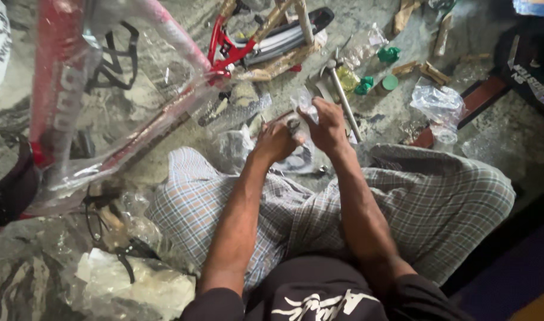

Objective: The person assembles a bicycle by attaching the crankset and tightening bolts on the frame using a wrench and hammer. They handle the crankset, chainring, and various tools while working on the floor.

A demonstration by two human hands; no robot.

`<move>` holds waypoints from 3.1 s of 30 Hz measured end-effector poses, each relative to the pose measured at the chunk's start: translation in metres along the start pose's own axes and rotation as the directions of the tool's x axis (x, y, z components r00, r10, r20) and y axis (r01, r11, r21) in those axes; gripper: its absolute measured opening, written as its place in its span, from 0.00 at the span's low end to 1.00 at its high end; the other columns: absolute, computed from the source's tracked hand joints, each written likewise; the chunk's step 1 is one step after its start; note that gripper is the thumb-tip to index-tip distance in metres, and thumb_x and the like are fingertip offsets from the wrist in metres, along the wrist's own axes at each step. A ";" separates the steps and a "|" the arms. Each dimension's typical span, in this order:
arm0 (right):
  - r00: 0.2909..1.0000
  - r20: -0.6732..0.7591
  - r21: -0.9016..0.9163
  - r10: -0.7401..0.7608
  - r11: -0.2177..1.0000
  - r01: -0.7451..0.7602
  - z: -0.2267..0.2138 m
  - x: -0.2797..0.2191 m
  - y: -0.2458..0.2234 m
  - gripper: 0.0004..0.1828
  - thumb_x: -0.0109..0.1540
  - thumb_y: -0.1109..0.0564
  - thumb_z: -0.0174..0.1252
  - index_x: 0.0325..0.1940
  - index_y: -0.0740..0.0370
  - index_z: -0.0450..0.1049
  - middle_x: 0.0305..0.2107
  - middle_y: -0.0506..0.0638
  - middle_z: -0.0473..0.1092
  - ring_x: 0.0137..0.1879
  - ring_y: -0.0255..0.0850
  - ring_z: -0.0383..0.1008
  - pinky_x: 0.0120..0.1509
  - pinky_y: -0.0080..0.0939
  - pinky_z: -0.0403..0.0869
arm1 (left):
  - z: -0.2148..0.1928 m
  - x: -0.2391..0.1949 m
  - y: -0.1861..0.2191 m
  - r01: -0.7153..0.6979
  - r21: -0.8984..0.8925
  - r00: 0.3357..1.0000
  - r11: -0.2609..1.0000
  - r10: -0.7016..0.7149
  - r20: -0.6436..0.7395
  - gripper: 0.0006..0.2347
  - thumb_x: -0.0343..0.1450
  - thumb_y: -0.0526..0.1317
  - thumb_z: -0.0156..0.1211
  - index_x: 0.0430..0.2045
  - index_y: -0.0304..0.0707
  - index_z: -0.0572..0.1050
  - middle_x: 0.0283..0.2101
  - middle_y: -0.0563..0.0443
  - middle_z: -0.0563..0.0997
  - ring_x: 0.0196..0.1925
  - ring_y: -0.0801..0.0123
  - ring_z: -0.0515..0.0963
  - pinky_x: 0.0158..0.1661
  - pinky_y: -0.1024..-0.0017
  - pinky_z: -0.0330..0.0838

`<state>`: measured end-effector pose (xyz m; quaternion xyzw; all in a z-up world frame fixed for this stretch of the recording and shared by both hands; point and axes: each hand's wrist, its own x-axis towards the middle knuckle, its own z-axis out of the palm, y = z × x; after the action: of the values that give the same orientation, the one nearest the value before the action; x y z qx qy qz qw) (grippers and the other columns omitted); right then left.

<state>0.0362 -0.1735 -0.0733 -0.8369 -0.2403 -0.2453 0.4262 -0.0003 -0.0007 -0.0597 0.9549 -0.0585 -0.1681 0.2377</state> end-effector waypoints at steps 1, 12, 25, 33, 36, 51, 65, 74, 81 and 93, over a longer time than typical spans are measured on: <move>0.995 0.079 -0.015 0.065 0.998 -0.064 0.002 -0.007 0.004 0.19 0.66 0.49 0.63 0.32 0.68 0.70 0.26 0.59 0.67 0.34 0.53 0.68 0.38 0.48 0.65 | 0.007 0.001 -0.004 0.010 0.016 1.000 1.000 -0.010 0.023 0.18 0.66 0.52 0.67 0.36 0.34 0.82 0.44 0.30 0.82 0.51 0.39 0.79 0.58 0.44 0.60; 0.428 0.210 0.570 0.879 0.245 -0.784 0.044 -0.044 0.087 0.22 0.69 0.46 0.60 0.25 0.59 0.72 0.19 0.39 0.61 0.25 0.31 0.54 0.28 0.36 0.53 | 0.034 0.001 0.019 0.104 -0.231 0.969 0.967 -0.046 0.243 0.19 0.62 0.54 0.66 0.35 0.37 0.83 0.39 0.33 0.84 0.43 0.46 0.84 0.46 0.56 0.76; 0.873 -0.182 0.512 0.453 0.801 -0.309 -0.047 0.030 0.017 0.07 0.66 0.67 0.60 0.48 0.65 0.78 0.36 0.48 0.76 0.38 0.33 0.72 0.43 0.34 0.71 | 0.006 -0.002 0.010 0.272 -0.225 0.954 0.936 -0.230 0.193 0.26 0.64 0.61 0.63 0.38 0.34 0.82 0.45 0.33 0.83 0.49 0.45 0.82 0.50 0.55 0.74; 0.813 0.381 0.155 0.440 0.836 -0.526 -0.021 0.022 -0.027 0.09 0.61 0.61 0.71 0.36 0.67 0.77 0.26 0.53 0.76 0.33 0.36 0.74 0.36 0.37 0.73 | 0.009 0.009 0.015 0.234 -0.089 0.971 0.968 -0.228 0.078 0.17 0.69 0.52 0.62 0.31 0.33 0.82 0.40 0.32 0.83 0.47 0.42 0.83 0.47 0.50 0.75; 0.903 0.254 0.286 0.346 0.865 -0.412 -0.007 0.011 -0.024 0.06 0.60 0.65 0.67 0.37 0.66 0.76 0.29 0.52 0.77 0.34 0.38 0.79 0.37 0.38 0.75 | 0.020 0.006 0.013 0.205 -0.003 0.978 0.979 -0.205 -0.030 0.09 0.68 0.41 0.59 0.27 0.34 0.82 0.36 0.33 0.84 0.41 0.44 0.85 0.43 0.51 0.77; 0.698 0.603 0.552 0.387 0.428 -0.715 0.003 0.021 -0.044 0.15 0.60 0.69 0.58 0.50 0.61 0.79 0.45 0.47 0.78 0.51 0.37 0.80 0.59 0.35 0.79 | 0.068 0.013 -0.014 -0.058 0.161 0.876 0.985 0.128 -0.465 0.09 0.61 0.39 0.60 0.28 0.34 0.82 0.31 0.35 0.84 0.33 0.44 0.84 0.36 0.47 0.74; 0.890 0.360 0.079 0.279 0.942 -0.327 -0.013 0.011 -0.020 0.03 0.64 0.59 0.63 0.39 0.61 0.80 0.32 0.54 0.73 0.37 0.46 0.76 0.42 0.47 0.74 | 0.029 0.013 0.017 0.048 0.081 0.993 0.996 -0.039 -0.111 0.06 0.64 0.34 0.56 0.25 0.37 0.82 0.33 0.36 0.84 0.37 0.46 0.85 0.39 0.51 0.77; 0.971 0.170 0.195 0.170 0.960 -0.202 -0.002 0.020 -0.053 0.07 0.56 0.68 0.62 0.36 0.60 0.79 0.30 0.53 0.73 0.37 0.51 0.77 0.40 0.47 0.74 | 0.021 0.004 0.005 -0.007 0.070 0.963 0.997 0.026 -0.268 0.06 0.68 0.34 0.55 0.27 0.34 0.81 0.33 0.35 0.84 0.39 0.44 0.84 0.41 0.50 0.77; 0.969 -0.036 0.706 0.244 0.693 -0.148 -0.015 0.039 -0.065 0.09 0.57 0.71 0.56 0.38 0.65 0.77 0.32 0.54 0.76 0.39 0.44 0.79 0.42 0.44 0.78 | 0.022 0.012 0.000 0.191 -0.070 0.966 0.979 -0.200 -0.162 0.08 0.68 0.39 0.58 0.30 0.35 0.83 0.40 0.34 0.83 0.45 0.43 0.83 0.50 0.51 0.74; 0.917 0.167 0.337 0.361 0.854 -0.397 0.010 0.011 -0.031 0.09 0.64 0.59 0.68 0.36 0.67 0.76 0.33 0.50 0.75 0.37 0.34 0.75 0.42 0.37 0.74 | 0.022 0.007 -0.006 0.117 -0.092 0.974 0.989 -0.132 -0.184 0.11 0.68 0.44 0.62 0.30 0.32 0.81 0.39 0.33 0.83 0.45 0.42 0.83 0.49 0.52 0.75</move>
<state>0.0276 -0.1473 -0.0530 -0.7851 -0.1322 -0.0664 0.6014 -0.0016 -0.0059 -0.0829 0.9580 0.0312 -0.0930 0.2695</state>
